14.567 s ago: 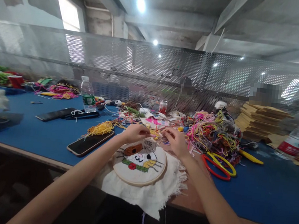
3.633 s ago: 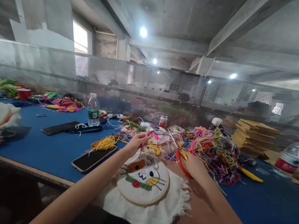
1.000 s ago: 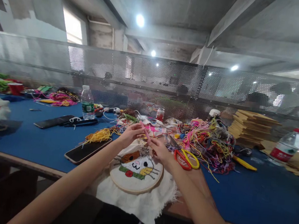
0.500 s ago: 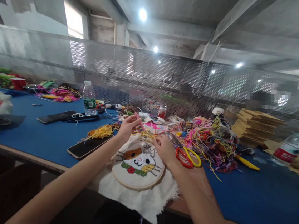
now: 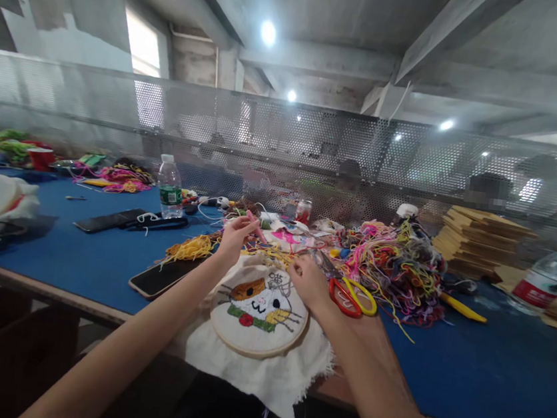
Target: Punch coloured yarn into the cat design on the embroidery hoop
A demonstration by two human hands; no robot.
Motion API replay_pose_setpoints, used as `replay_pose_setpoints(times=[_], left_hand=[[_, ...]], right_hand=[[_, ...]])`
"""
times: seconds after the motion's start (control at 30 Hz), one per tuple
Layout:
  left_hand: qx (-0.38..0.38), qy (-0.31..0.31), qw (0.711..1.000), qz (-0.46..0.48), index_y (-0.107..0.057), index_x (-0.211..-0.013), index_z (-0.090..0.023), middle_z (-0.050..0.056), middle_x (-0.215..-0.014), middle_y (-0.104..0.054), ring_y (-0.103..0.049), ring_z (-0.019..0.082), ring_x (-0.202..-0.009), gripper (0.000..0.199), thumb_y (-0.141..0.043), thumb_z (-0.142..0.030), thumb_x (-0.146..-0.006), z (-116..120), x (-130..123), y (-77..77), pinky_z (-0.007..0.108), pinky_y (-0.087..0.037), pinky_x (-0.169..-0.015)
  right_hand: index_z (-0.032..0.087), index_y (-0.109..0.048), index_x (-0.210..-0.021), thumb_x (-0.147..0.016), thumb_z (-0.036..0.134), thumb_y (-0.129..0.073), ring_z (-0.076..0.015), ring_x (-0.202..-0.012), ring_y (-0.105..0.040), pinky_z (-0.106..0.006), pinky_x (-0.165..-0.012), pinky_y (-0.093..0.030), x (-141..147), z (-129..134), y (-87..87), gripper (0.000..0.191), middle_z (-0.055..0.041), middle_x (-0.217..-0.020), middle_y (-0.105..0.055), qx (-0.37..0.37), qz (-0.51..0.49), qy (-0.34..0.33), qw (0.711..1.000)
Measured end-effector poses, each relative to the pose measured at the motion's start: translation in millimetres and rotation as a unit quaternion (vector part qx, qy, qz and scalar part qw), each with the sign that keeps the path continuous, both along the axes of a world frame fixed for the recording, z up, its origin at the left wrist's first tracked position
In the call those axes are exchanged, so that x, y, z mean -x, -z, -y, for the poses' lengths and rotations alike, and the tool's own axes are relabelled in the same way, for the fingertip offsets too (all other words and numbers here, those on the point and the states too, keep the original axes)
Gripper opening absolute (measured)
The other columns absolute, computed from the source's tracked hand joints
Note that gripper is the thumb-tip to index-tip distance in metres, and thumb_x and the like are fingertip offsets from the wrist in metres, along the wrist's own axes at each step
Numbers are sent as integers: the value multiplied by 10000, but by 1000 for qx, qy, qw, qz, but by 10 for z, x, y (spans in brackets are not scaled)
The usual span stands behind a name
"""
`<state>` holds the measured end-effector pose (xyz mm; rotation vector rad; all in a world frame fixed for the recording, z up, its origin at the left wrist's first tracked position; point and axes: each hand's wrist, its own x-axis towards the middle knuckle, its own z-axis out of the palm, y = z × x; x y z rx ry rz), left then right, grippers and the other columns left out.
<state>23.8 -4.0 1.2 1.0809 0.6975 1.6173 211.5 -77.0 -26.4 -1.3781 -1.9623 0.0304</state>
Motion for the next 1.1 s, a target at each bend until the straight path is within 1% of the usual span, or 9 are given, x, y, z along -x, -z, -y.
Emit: replay_pose_setpoints(times=[0.1, 0.27, 0.37, 0.5, 0.7, 0.83, 0.97, 1.1], left_hand=[[-2, -3, 1000, -4, -576, -734, -140, -2, -626, -581, -538, 84, -550, 342, -757, -323, -509, -5, 3, 3, 182, -424, -475], [-7, -8, 1000, -17, -572, -737, -140, 0, -633, -586, -539, 84, -545, 339, -751, -331, -522, -12, 6, 7, 184, -425, -472], [-15, -2, 1000, -27, -569, -735, -142, 4, -627, -590, -553, 94, -545, 327, -742, -338, -539, -16, 7, 14, 188, -419, -468], [-26, 3, 999, -40, -567, -740, -145, 5, -620, -594, -561, 95, -530, 306, -730, -335, -563, -9, 6, 15, 179, -397, -447], [-23, 3, 999, -43, -577, -746, -142, 4, -611, -593, -549, 87, -508, 292, -729, -316, -567, 3, 1, 9, 186, -401, -451], [-31, -1, 998, -55, -580, -751, -143, 7, -617, -600, -547, 85, -502, 294, -722, -332, -576, 3, -4, 16, 180, -376, -437], [-30, -3, 998, -60, -583, -754, -143, 7, -625, -602, -542, 84, -506, 314, -728, -345, -562, 11, -10, 12, 178, -377, -435], [-24, -5, 998, -55, -580, -751, -136, 7, -628, -600, -531, 76, -502, 324, -737, -335, -549, 22, -11, 4, 174, -388, -439]], right_hand=[[182, -505, -605, -800, 240, -421, -137, -672, -474, -242, -630, -354, -4, 1, -1, 221, -36, -724, -558, 14, 3, 10, 1000], [175, -537, -667, -802, 229, -420, -140, -745, -494, -235, -674, -356, -19, 1, -15, 186, -50, -814, -581, 24, 8, 28, 999], [174, -532, -662, -800, 222, -425, -141, -755, -503, -231, -677, -345, -27, 10, -29, 182, -48, -800, -581, 36, 25, 43, 998], [173, -521, -648, -809, 226, -418, -135, -731, -509, -229, -654, -329, -43, 17, -31, 199, -44, -789, -574, 38, 44, 63, 996], [170, -529, -654, -809, 217, -416, -129, -713, -504, -221, -608, -307, -73, -18, 3, 197, -43, -796, -568, 38, 66, 84, 994], [171, -533, -645, -823, 256, -411, -131, -687, -500, -230, -584, -288, -73, -22, 12, 232, -42, -791, -568, 41, 85, 99, 991], [168, -542, -655, -826, 273, -415, -127, -672, -502, -231, -559, -275, -73, -22, 19, 237, -47, -821, -573, 51, 101, 116, 987], [168, -553, -678, -832, 268, -409, -125, -666, -507, -232, -543, -271, -87, -35, 39, 232, -43, -811, -578, 50, 118, 119, 985]])
